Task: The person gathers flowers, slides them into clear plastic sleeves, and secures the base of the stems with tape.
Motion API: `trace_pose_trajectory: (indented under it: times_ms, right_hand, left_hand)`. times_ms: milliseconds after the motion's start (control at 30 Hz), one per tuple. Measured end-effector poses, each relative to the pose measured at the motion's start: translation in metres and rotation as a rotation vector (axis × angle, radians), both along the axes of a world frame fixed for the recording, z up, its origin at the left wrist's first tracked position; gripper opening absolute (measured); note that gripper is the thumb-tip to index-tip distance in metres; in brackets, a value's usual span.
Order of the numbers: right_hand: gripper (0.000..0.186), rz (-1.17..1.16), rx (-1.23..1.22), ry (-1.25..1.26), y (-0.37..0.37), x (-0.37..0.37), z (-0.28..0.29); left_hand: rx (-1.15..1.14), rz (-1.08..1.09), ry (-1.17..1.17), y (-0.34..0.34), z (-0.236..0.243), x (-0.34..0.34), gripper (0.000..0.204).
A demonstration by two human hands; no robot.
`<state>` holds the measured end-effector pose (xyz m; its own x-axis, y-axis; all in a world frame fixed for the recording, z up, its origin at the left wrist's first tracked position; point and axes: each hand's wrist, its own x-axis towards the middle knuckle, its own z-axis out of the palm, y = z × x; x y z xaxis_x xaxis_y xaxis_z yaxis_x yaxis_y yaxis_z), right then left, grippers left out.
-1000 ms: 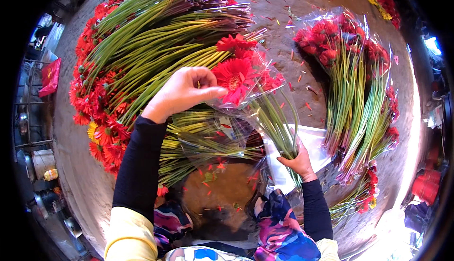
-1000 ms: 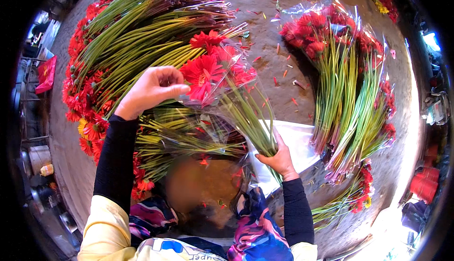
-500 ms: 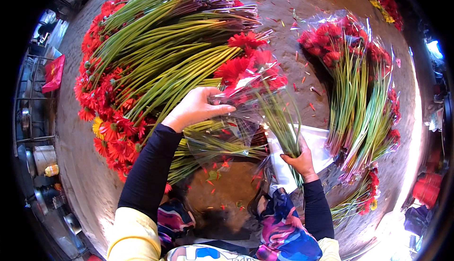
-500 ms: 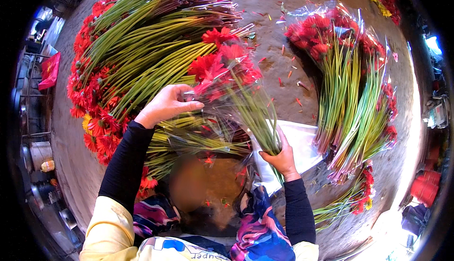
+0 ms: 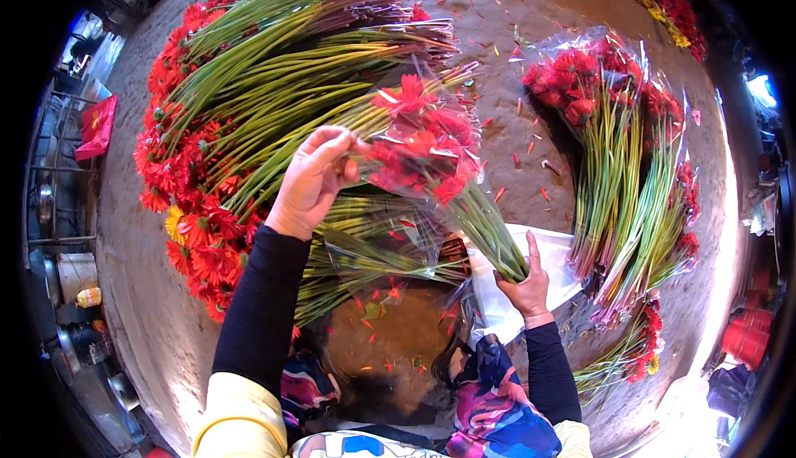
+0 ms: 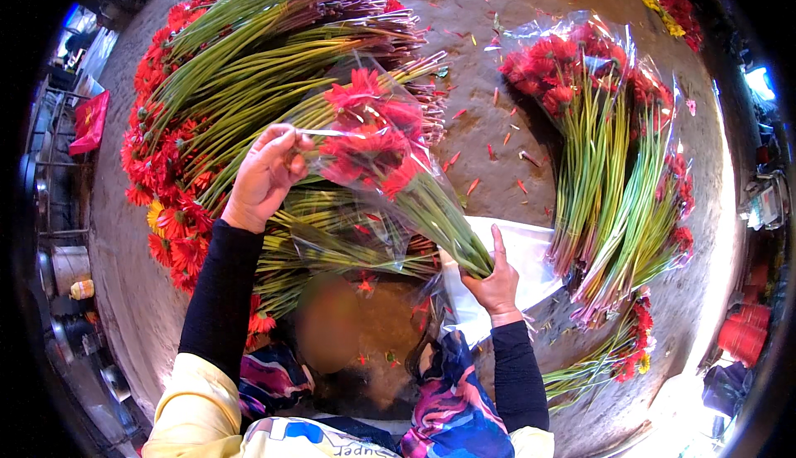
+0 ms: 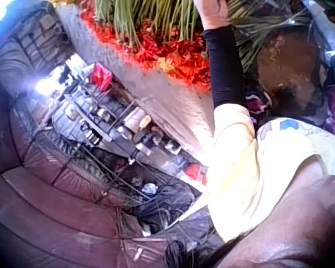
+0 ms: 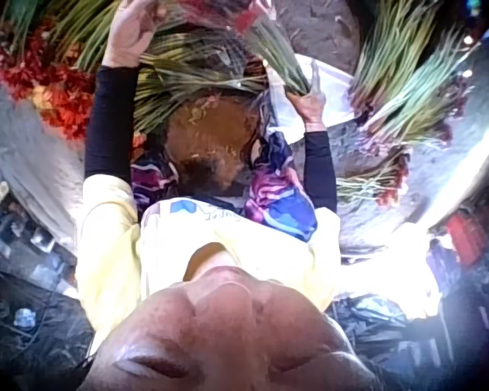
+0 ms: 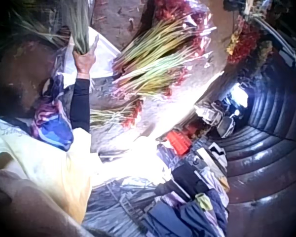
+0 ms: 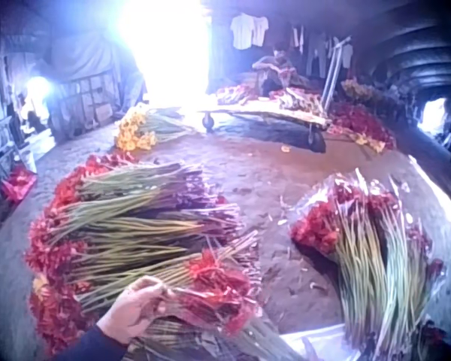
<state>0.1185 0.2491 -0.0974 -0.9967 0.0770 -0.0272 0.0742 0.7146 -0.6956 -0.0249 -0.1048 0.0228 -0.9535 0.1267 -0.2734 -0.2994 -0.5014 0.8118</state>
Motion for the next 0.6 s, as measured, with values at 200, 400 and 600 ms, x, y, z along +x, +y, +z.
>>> trace_pose_trajectory:
  times_ms: [200, 400, 600]
  right_hand:
    - [0.090, 0.047, 0.146, 0.143, 0.010, 0.001, -0.003]
    - [0.074, 0.071, 0.197, 0.344, 0.018, -0.001, -0.008]
    - [0.043, 0.164, 0.363, 0.577, 0.042, -0.010, 0.004]
  left_hand:
    - [-0.327, -0.173, -0.030, -0.001, 0.013, 0.010, 0.018]
    - [-0.033, -0.096, -0.077, -0.041, 0.003, 0.015, 0.009]
    - [-0.517, -0.310, -0.002, -0.074, 0.021, 0.023, 0.055]
